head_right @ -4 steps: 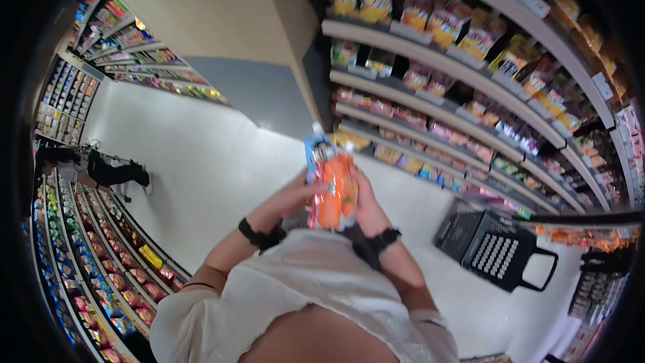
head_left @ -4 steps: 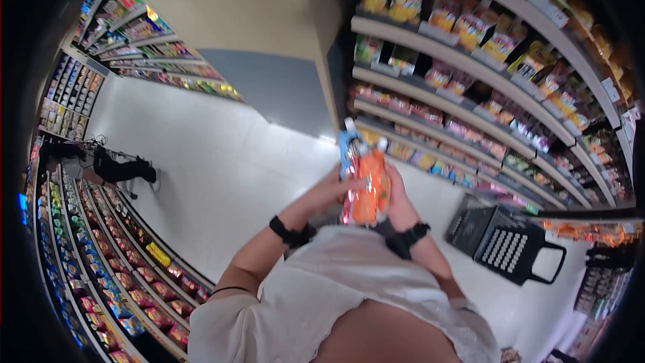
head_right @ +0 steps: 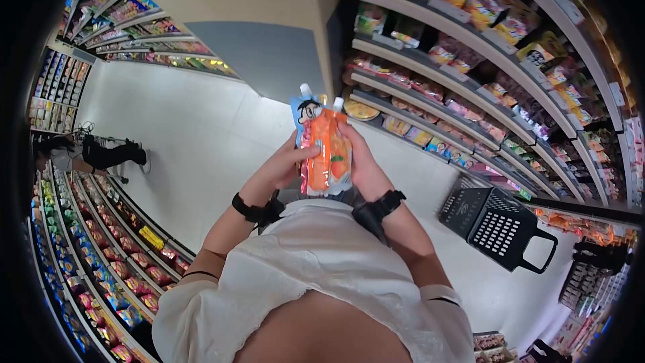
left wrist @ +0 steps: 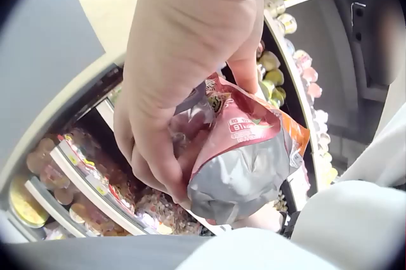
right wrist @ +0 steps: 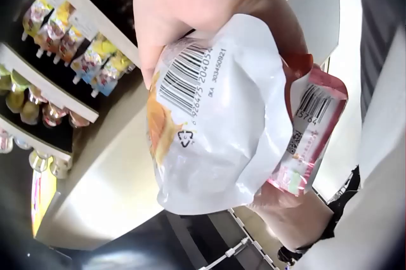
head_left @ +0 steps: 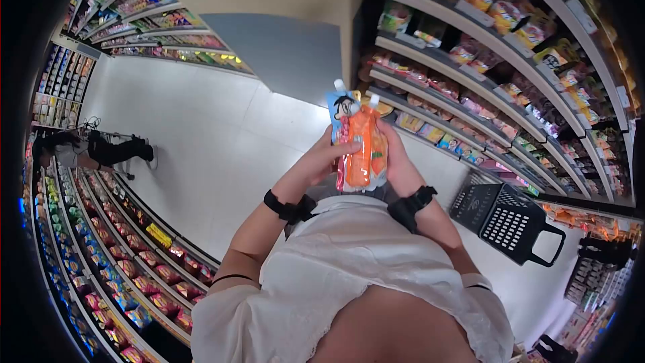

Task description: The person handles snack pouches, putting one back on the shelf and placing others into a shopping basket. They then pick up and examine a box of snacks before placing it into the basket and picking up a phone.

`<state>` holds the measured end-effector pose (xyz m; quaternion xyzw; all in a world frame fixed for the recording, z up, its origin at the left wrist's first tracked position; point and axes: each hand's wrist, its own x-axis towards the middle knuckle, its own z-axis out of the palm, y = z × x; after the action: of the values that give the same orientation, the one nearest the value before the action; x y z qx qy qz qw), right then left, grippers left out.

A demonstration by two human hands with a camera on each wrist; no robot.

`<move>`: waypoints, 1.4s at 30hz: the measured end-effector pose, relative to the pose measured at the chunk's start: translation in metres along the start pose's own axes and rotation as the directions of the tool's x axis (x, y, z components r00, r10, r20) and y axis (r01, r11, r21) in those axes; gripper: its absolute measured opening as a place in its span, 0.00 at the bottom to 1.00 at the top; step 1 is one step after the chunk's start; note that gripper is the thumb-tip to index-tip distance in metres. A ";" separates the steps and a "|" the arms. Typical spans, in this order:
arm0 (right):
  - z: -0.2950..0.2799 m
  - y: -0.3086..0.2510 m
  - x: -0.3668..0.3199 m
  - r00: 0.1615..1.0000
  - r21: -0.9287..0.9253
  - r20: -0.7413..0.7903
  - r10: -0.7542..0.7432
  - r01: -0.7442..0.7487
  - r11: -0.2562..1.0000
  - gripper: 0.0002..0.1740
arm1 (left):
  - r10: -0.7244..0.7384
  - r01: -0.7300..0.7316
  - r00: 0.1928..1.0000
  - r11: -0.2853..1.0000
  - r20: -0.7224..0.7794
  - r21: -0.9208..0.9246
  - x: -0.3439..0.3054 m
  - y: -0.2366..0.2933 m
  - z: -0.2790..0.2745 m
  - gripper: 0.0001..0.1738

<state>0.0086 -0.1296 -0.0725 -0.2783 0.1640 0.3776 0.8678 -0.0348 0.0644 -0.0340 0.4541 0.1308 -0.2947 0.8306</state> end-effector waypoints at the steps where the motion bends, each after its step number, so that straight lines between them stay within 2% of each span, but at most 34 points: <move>1: 0.023 0.008 0.018 1.000 -0.038 0.019 0.022 -0.022 0.999 0.28 | 0.039 -0.039 0.999 0.999 -0.005 -0.024 -0.010 0.015 -0.018 0.46; 2: 0.058 0.029 0.036 1.000 -0.010 0.014 0.023 -0.023 1.000 0.28 | 0.027 -0.027 0.999 1.000 -0.035 0.012 -0.034 0.035 -0.041 0.46; 4: 0.093 0.049 0.059 0.999 -0.011 0.026 0.021 -0.021 1.000 0.28 | 0.166 -0.168 0.985 0.985 -0.043 -0.050 -0.050 0.054 -0.070 0.44; 8: 0.136 0.070 0.104 0.999 -0.033 0.031 -0.016 0.017 0.999 0.28 | 0.232 -0.241 0.970 0.955 -0.073 -0.172 -0.057 0.075 -0.127 0.41; 10: 0.160 0.082 0.122 0.999 -0.027 0.024 -0.047 0.047 0.999 0.28 | 0.352 -0.365 0.930 0.920 -0.106 -0.145 -0.063 0.094 -0.147 0.38; 11: 0.169 0.087 0.130 0.997 -0.030 0.015 -0.076 0.077 0.997 0.27 | 0.348 -0.360 0.932 0.922 -0.103 -0.144 -0.064 0.102 -0.158 0.38; 12: 0.170 0.091 0.139 0.994 -0.025 0.057 -0.097 0.099 0.995 0.26 | 0.349 -0.361 0.932 0.918 -0.098 -0.165 -0.063 0.107 -0.167 0.35; 14: 0.183 0.100 0.150 0.993 -0.045 0.044 -0.109 0.111 0.993 0.26 | 0.361 -0.374 0.927 0.902 -0.099 -0.216 -0.067 0.121 -0.182 0.27; 15: 0.192 0.103 0.158 0.992 -0.072 0.039 -0.118 0.121 0.990 0.26 | 0.365 -0.376 0.927 0.902 -0.091 -0.212 -0.068 0.128 -0.193 0.27; 17: 0.206 0.110 0.178 0.989 -0.083 0.058 -0.133 0.137 0.987 0.24 | 0.337 -0.352 0.936 0.872 -0.103 -0.341 -0.068 0.143 -0.218 0.25; 19: 0.218 0.121 0.197 0.987 -0.091 0.052 -0.152 0.156 0.983 0.25 | 0.347 -0.362 0.931 0.860 -0.109 -0.360 -0.067 0.151 -0.242 0.24; 21: 0.233 0.133 0.219 0.991 -0.119 0.008 -0.133 0.133 0.984 0.25 | 0.345 -0.361 0.931 0.835 -0.114 -0.416 -0.070 0.165 -0.269 0.22; 23: 0.243 0.150 0.251 0.984 -0.087 0.105 -0.146 0.155 0.984 0.26 | 0.344 -0.372 0.928 0.831 -0.145 -0.413 -0.071 0.180 -0.300 0.20; 25: 0.258 0.174 0.282 0.976 -0.101 0.126 -0.179 0.192 0.976 0.26 | 0.378 -0.415 0.910 0.800 -0.172 -0.434 -0.069 0.195 -0.338 0.20; 27: 0.288 0.195 0.312 0.976 0.005 0.122 -0.180 0.181 0.983 0.26 | 0.371 -0.424 0.906 0.804 -0.206 -0.417 -0.071 0.220 -0.377 0.20; 29: 0.299 0.221 0.357 0.975 0.032 0.128 -0.180 0.177 0.984 0.27 | 0.379 -0.437 0.899 0.806 -0.219 -0.399 -0.077 0.247 -0.417 0.20; 31: 0.323 0.240 0.394 0.991 0.114 -0.010 -0.135 0.135 0.984 0.30 | 0.362 -0.423 0.903 0.846 -0.232 -0.325 -0.081 0.285 -0.455 0.20; 33: 0.337 0.279 0.420 0.996 0.216 -0.011 -0.089 0.089 0.972 0.30 | 0.293 -0.360 0.914 0.905 -0.281 -0.227 -0.103 0.304 -0.498 0.21; 35: 0.346 0.302 0.458 0.969 0.389 0.207 -0.135 0.046 0.920 0.31 | 0.328 -0.382 0.899 0.912 -0.290 -0.152 -0.116 0.335 -0.539 0.23; 36: 0.365 0.306 0.467 0.935 0.377 0.337 -0.109 -0.027 0.926 0.34 | 0.321 -0.378 0.902 0.910 -0.288 -0.169 -0.122 0.348 -0.563 0.23; 37: 0.364 0.308 0.483 0.940 0.363 0.333 -0.069 -0.061 0.930 0.35 | 0.312 -0.372 0.906 0.910 -0.287 -0.185 -0.130 0.358 -0.583 0.24; 39: 0.398 0.306 0.486 0.963 0.259 0.264 -0.049 -0.022 0.966 0.33 | 0.339 -0.405 0.896 0.889 -0.285 -0.214 -0.141 0.379 -0.613 0.25; 40: 0.406 0.309 0.492 0.961 0.244 0.270 -0.052 -0.016 0.970 0.33 | 0.310 -0.402 0.891 0.879 -0.332 -0.257 -0.141 0.382 -0.632 0.24; 42: 0.415 0.315 0.510 0.982 0.308 0.147 -0.117 0.067 0.949 0.34 | 0.236 -0.365 0.886 0.885 -0.398 -0.288 -0.142 0.388 -0.659 0.21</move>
<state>0.1414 0.5868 -0.1096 -0.1182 0.1346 0.3287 0.9273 0.1219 0.8253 -0.0676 0.3565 0.2549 -0.0454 0.8977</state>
